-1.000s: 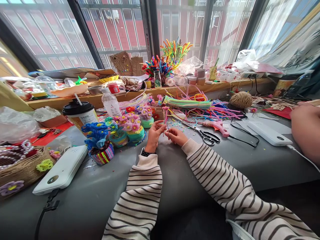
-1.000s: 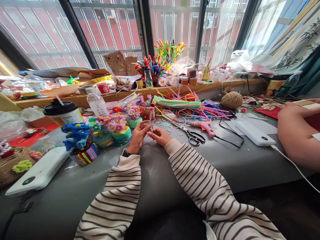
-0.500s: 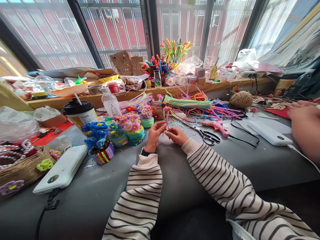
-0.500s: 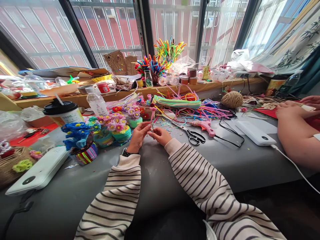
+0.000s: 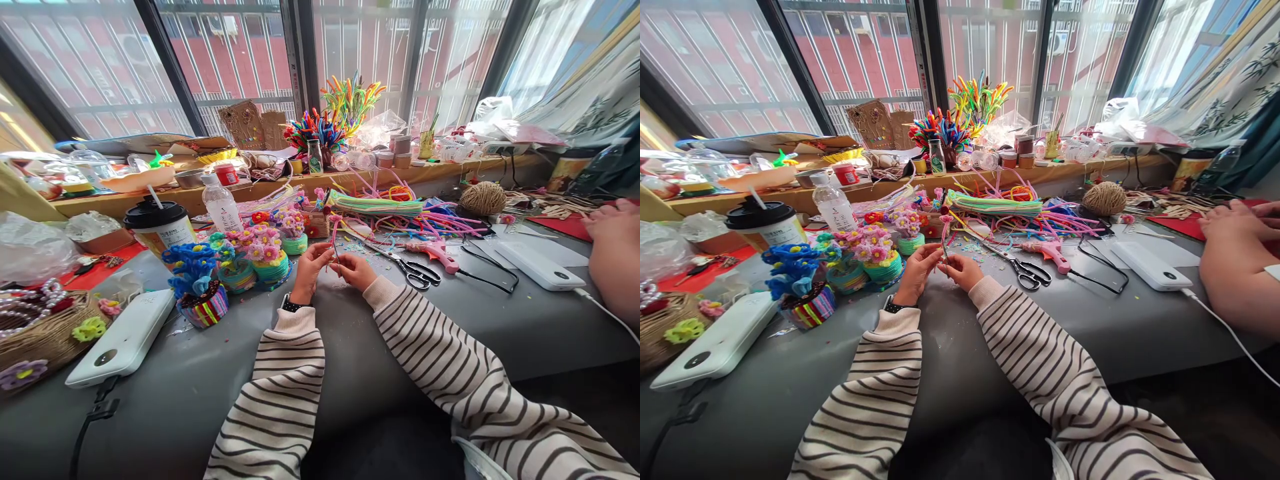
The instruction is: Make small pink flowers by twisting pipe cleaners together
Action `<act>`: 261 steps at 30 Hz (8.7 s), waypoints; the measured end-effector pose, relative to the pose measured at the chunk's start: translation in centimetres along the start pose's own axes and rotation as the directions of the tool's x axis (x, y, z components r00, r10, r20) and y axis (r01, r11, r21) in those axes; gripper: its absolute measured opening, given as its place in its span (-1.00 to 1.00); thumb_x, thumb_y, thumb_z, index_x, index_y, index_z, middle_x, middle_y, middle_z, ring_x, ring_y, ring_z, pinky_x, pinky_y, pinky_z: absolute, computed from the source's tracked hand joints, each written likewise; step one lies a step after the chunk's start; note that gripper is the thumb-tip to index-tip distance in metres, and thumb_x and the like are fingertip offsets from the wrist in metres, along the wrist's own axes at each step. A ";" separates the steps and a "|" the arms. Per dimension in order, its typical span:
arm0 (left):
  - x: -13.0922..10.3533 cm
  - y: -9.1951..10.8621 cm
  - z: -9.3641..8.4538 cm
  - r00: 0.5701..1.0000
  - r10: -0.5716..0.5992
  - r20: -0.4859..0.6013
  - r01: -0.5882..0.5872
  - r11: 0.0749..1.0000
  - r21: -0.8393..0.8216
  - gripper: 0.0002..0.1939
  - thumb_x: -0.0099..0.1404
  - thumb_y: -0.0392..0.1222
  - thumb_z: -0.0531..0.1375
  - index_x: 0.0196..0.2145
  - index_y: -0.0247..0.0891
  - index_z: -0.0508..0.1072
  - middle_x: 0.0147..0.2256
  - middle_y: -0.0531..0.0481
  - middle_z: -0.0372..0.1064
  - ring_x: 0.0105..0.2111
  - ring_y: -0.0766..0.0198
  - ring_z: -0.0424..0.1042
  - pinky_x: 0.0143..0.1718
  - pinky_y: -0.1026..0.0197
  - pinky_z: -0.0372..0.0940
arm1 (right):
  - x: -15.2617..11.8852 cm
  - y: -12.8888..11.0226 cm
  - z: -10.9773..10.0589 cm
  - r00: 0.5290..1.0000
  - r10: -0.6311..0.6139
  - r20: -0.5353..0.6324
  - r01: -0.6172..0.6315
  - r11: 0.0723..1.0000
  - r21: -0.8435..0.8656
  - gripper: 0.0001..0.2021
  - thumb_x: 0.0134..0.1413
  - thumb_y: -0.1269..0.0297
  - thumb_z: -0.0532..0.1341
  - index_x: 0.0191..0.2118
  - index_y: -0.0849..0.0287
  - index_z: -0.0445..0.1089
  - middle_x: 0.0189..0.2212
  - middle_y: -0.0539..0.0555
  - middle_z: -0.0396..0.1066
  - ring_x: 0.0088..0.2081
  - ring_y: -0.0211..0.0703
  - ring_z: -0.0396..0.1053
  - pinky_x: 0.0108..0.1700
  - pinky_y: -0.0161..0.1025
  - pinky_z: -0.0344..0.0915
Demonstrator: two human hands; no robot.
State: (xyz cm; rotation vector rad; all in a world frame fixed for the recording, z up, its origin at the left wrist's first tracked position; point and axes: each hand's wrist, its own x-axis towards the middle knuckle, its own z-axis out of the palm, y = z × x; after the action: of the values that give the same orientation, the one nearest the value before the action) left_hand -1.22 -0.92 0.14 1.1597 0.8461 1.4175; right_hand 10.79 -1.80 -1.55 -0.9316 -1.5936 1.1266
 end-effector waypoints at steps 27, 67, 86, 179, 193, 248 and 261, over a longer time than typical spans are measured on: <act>-0.1 0.1 0.2 0.998 -0.060 0.028 0.058 0.997 0.050 -0.73 -0.13 -0.06 0.22 -0.56 -0.33 0.32 -0.63 0.15 0.13 -0.62 0.52 0.09 -0.53 0.38 0.06 | 0.0 0.3 -0.1 0.999 -0.019 -0.028 0.017 0.996 -0.087 -0.73 -0.19 0.07 0.10 -0.47 0.21 0.22 -0.73 -0.14 0.11 -0.73 -0.46 0.03 -0.67 -0.41 0.00; -0.1 0.1 0.1 0.999 -0.030 0.027 0.028 0.997 0.068 -0.79 -0.12 -0.13 0.23 -0.55 -0.31 0.35 -0.62 0.15 0.14 -0.62 0.52 0.09 -0.56 0.38 0.03 | 0.1 -0.3 0.1 0.999 -0.018 -0.050 0.017 0.999 -0.030 -0.65 -0.28 -0.03 0.14 -0.49 0.19 0.19 -0.70 -0.11 0.15 -0.65 -0.40 0.11 -0.61 -0.38 0.04; 0.0 0.1 0.1 0.999 -0.018 0.031 0.015 0.996 0.092 -0.80 -0.12 -0.12 0.22 -0.56 -0.30 0.34 -0.62 0.14 0.13 -0.62 0.51 0.08 -0.56 0.37 0.01 | -0.2 -0.4 -0.2 1.000 -0.025 -0.002 0.024 0.984 -0.177 -0.60 -0.17 -0.10 0.04 -0.52 0.21 0.19 -0.69 -0.11 0.12 -0.66 -0.42 0.04 -0.60 -0.39 0.00; 0.0 0.1 0.3 0.998 -0.015 0.067 0.003 0.985 0.170 -0.75 -0.10 -0.06 0.20 -0.54 -0.31 0.30 -0.63 0.15 0.14 -0.64 0.51 0.07 -0.58 0.36 -0.01 | 0.1 -0.3 0.0 0.989 0.065 -0.133 -0.054 0.994 0.091 -0.57 -0.35 0.00 0.20 -0.40 0.16 0.05 -0.83 -0.23 0.09 -0.77 -0.44 0.02 -0.70 -0.44 -0.14; -0.2 0.2 0.4 0.999 -0.024 0.042 0.017 0.987 0.157 -0.77 -0.10 -0.09 0.20 -0.53 -0.30 0.31 -0.64 0.15 0.12 -0.64 0.51 0.08 -0.58 0.36 0.00 | 0.3 0.5 -0.1 0.990 0.010 -0.140 -0.001 0.998 0.066 -0.59 -0.34 0.02 0.21 -0.41 0.16 0.05 -0.82 -0.24 0.07 -0.74 -0.43 0.05 -0.66 -0.42 -0.07; -0.1 0.2 0.4 0.998 0.010 0.069 -0.021 0.988 0.151 -0.79 -0.07 -0.11 0.18 -0.54 -0.31 0.28 -0.68 0.17 0.09 -0.66 0.51 0.06 -0.59 0.37 0.00 | 0.6 1.3 -0.2 0.991 -0.029 -0.134 0.037 0.997 0.063 -0.65 -0.28 0.09 0.20 -0.42 0.17 0.07 -0.80 -0.20 0.16 -0.73 -0.41 0.11 -0.63 -0.41 -0.01; 0.0 0.1 0.2 0.999 0.015 0.043 -0.021 0.989 0.148 -0.79 -0.07 -0.12 0.18 -0.52 -0.31 0.30 -0.66 0.16 0.12 -0.64 0.51 0.08 -0.56 0.37 0.01 | 0.0 -0.5 0.0 0.996 0.073 -0.042 -0.068 0.992 0.105 -0.56 -0.30 -0.02 0.17 -0.36 0.17 0.02 -0.79 -0.20 0.16 -0.78 -0.47 -0.04 -0.70 -0.45 -0.16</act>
State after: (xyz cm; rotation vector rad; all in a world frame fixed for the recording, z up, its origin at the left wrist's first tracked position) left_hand -1.00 -0.96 0.27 1.3079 0.9260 1.3580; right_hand 10.75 -1.97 -1.04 -0.9450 -1.4611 1.2164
